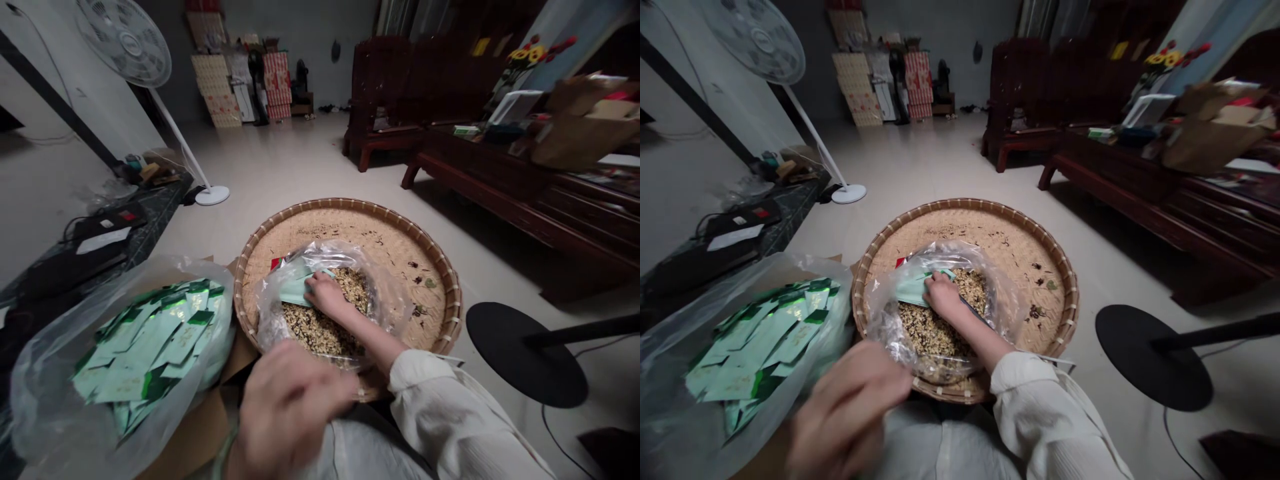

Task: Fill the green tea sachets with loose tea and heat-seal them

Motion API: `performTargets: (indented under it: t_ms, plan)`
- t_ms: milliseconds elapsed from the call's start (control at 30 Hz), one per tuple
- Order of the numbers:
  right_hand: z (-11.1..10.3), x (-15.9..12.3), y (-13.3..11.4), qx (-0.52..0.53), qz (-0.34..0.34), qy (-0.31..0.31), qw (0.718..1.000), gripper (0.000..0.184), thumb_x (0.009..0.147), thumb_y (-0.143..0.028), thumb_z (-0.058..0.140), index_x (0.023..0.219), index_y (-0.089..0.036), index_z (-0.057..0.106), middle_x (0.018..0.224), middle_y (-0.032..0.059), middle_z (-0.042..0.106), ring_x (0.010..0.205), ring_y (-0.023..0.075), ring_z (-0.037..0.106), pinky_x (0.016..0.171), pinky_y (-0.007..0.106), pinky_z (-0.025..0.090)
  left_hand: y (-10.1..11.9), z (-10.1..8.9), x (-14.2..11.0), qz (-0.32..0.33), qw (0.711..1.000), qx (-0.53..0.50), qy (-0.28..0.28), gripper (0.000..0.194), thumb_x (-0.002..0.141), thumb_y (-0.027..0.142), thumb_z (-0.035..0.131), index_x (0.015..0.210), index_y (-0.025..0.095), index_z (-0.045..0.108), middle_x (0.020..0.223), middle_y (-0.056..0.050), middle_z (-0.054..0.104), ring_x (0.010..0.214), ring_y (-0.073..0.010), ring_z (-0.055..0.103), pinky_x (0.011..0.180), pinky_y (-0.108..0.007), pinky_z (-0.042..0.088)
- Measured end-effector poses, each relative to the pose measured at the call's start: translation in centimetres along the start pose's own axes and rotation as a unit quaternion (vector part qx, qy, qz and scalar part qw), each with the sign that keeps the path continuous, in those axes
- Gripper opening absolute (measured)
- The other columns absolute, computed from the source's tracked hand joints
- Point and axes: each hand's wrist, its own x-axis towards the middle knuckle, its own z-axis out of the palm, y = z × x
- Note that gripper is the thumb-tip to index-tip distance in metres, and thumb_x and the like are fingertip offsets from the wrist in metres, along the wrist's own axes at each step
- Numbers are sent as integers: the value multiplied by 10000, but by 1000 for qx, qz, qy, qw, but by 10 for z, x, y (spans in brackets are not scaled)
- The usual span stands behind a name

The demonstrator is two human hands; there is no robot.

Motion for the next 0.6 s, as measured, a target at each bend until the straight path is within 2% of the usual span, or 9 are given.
performTargets:
  t_ms: [33,67,133,233,300,400,467,533,600]
  plan:
    - [0,-1,-1,9,-3,-2,1000,228,859,-272,537,1064,-207,609,1134,102,562,1050,245,504,822,306,426,-11,4,13,1,995,71,-63,215,808,315,599,992,331,709,848,-52,715,812,-230,671,779,-382,562]
    - [0,-1,-2,20,-4,-2,1000,196,860,-253,528,1025,-208,625,1112,99,574,1050,243,506,817,303,428,-23,7,24,-8,984,147,-101,235,838,270,549,1009,301,707,895,-67,715,877,-235,665,832,-398,540]
    - [0,-1,-4,49,-4,1,999,175,864,-217,504,970,-198,643,1087,107,592,1056,243,507,812,304,431,-53,10,39,-49,957,253,-131,307,864,221,478,1108,241,663,1016,-101,696,1003,-250,632,919,-441,490]
    - [-2,1,-5,110,3,13,994,148,832,-174,523,901,-163,653,1049,123,617,1037,240,525,823,311,432,-99,4,41,-68,928,348,-115,399,838,188,467,1220,157,576,1204,-167,609,1156,-290,549,997,-493,419]
    - [-6,0,-2,164,5,9,986,105,785,-154,566,852,-144,646,942,98,648,926,208,574,782,289,450,-119,-4,37,-58,909,399,-104,464,818,175,481,1279,128,517,1310,-202,526,1257,-323,456,1032,-534,362]
    - [-15,-10,8,243,-2,-22,970,81,759,-170,600,828,-134,620,713,13,634,639,126,580,599,221,465,-128,-10,35,-34,895,425,-134,512,816,163,473,1328,154,475,1407,-175,449,1341,-347,335,1050,-579,306]
    - [-22,-23,16,311,-5,-46,949,150,778,-223,598,901,-136,596,635,-28,595,522,96,534,500,196,446,-123,-10,36,-14,900,407,-158,496,828,144,434,1319,181,495,1384,-132,496,1359,-325,309,1058,-564,303]
    - [-29,-39,22,426,4,-65,902,277,791,-299,598,1012,-138,554,597,-51,557,474,92,504,456,200,441,-114,-8,39,2,914,366,-173,462,834,137,404,1266,206,555,1296,-102,585,1321,-289,379,1055,-513,331]
    - [-34,-56,25,530,19,-46,846,382,797,-371,595,1097,-145,524,635,-35,561,515,112,528,460,220,459,-105,-5,39,-13,933,312,-181,396,843,167,408,1164,220,633,1180,-93,655,1192,-264,516,1006,-444,392]
